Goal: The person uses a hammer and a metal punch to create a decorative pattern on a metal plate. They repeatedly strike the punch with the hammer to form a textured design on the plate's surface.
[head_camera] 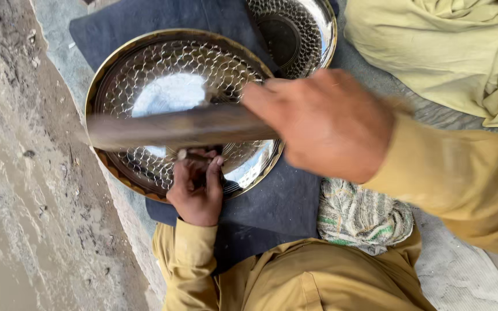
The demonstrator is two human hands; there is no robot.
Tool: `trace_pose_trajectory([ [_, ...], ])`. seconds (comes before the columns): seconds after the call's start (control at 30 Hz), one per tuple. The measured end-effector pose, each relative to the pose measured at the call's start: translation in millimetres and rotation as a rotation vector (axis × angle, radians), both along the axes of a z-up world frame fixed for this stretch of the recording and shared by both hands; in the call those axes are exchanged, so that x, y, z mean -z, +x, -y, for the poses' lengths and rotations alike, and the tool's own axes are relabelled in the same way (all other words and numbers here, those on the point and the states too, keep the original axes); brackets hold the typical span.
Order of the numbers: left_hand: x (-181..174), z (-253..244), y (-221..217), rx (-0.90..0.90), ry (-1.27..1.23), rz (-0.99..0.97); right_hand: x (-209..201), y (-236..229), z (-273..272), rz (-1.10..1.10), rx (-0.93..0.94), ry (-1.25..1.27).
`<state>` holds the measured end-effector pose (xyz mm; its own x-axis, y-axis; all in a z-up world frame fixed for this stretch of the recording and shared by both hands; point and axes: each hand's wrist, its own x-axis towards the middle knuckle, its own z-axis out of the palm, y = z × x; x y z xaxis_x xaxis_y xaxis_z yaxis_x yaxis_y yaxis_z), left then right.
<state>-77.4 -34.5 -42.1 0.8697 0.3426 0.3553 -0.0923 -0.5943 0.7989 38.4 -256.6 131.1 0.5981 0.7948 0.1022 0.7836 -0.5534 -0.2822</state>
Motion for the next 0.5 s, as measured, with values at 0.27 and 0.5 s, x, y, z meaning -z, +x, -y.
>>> trace_pose_trajectory([
  [0.27, 5, 15, -2, -0.168, -0.165, 0.047, 1, 4, -36, 0.216, -0.1, -0.345],
  [0.5, -12, -26, 30, 0.479, 0.049, -0.013, 26, -4, 17, 0.035, 0.067, 0.127],
])
